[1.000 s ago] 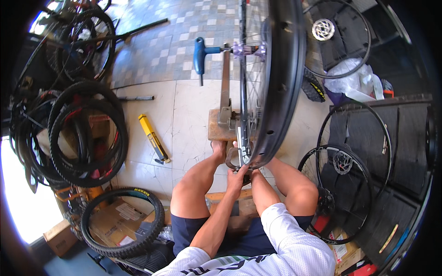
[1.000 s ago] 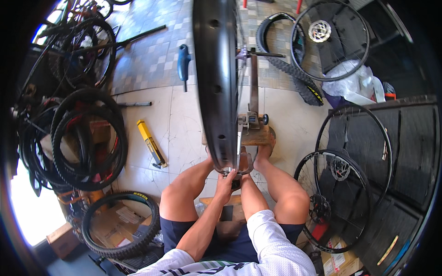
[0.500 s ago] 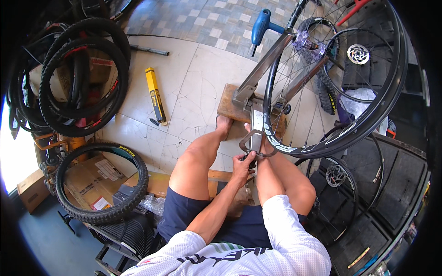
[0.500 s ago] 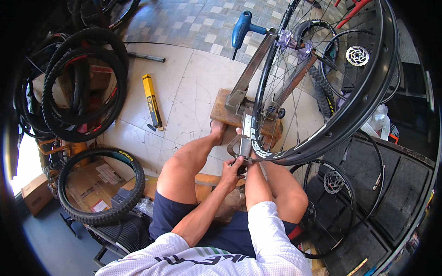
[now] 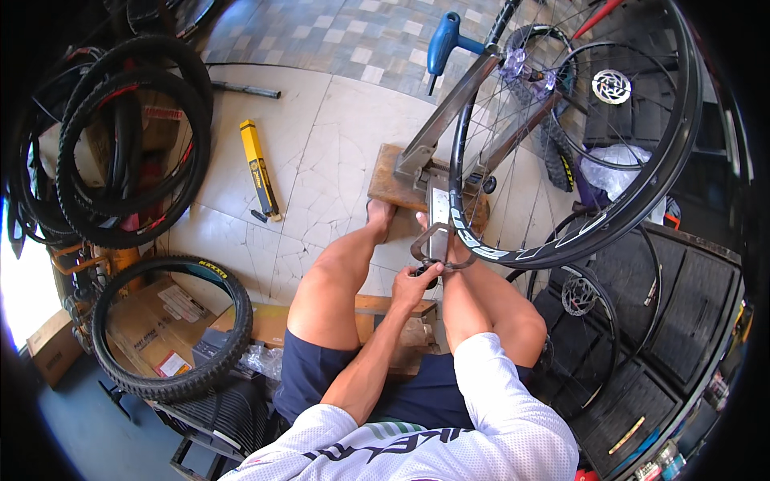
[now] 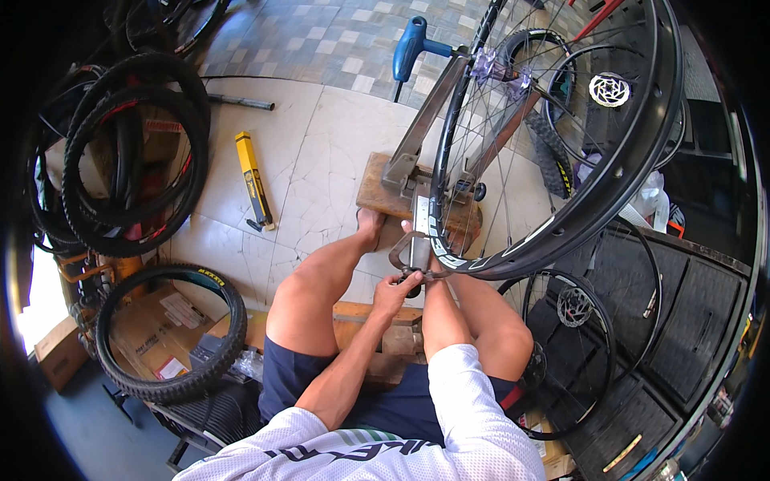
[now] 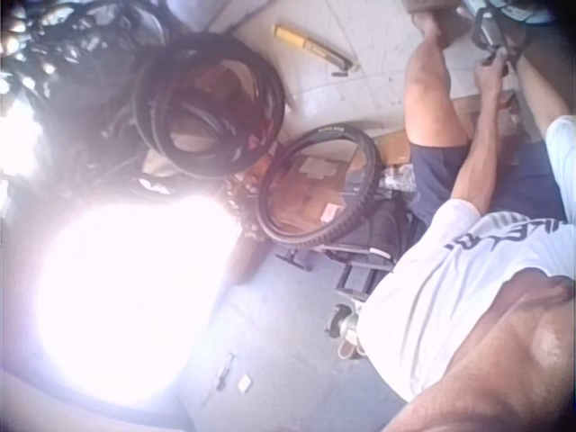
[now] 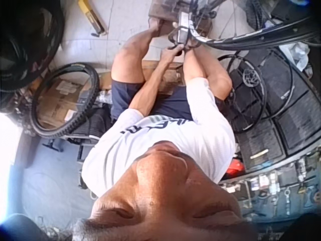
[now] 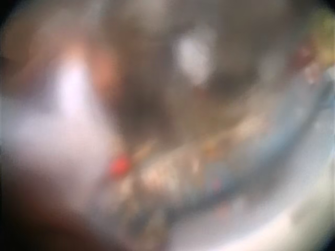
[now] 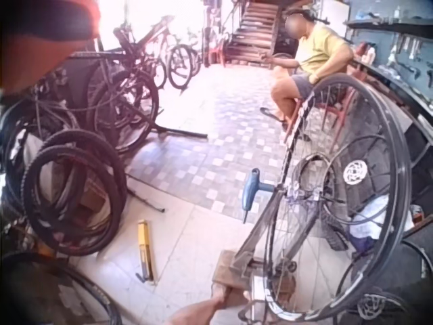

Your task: The person sits on the floor and uses a spoke wrench to adjust the tension of spokes on a bicycle wheel mounted in a truing stand. They rotate the wheel periodically to check alignment and continue making small adjustments to the spokes.

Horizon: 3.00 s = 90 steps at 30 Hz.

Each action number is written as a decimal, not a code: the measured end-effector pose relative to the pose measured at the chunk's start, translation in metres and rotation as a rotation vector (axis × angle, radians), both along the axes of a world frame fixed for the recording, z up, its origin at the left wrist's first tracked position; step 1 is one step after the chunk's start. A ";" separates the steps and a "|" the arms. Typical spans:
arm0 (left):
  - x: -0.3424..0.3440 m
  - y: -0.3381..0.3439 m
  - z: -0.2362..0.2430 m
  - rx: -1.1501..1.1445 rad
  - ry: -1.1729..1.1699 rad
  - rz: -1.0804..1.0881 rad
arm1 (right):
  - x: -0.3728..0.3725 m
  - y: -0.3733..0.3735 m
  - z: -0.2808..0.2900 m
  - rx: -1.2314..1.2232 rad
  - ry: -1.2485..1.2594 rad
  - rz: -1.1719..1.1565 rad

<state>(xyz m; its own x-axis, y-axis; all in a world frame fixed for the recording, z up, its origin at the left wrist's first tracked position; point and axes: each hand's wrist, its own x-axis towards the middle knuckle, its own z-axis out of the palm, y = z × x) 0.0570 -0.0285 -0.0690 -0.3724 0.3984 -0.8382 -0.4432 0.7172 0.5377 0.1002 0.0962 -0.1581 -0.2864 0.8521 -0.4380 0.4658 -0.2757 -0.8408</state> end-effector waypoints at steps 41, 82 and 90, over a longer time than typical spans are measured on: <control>-0.010 0.006 -0.001 0.100 -0.386 -0.084 | 0.006 0.005 -0.004 -0.041 0.138 -0.021; -0.106 0.084 0.166 0.671 0.329 -0.211 | 0.094 0.038 0.149 0.274 0.048 -0.357; -0.086 0.122 0.177 0.682 0.170 -0.334 | 0.110 0.050 0.168 0.288 0.248 -0.257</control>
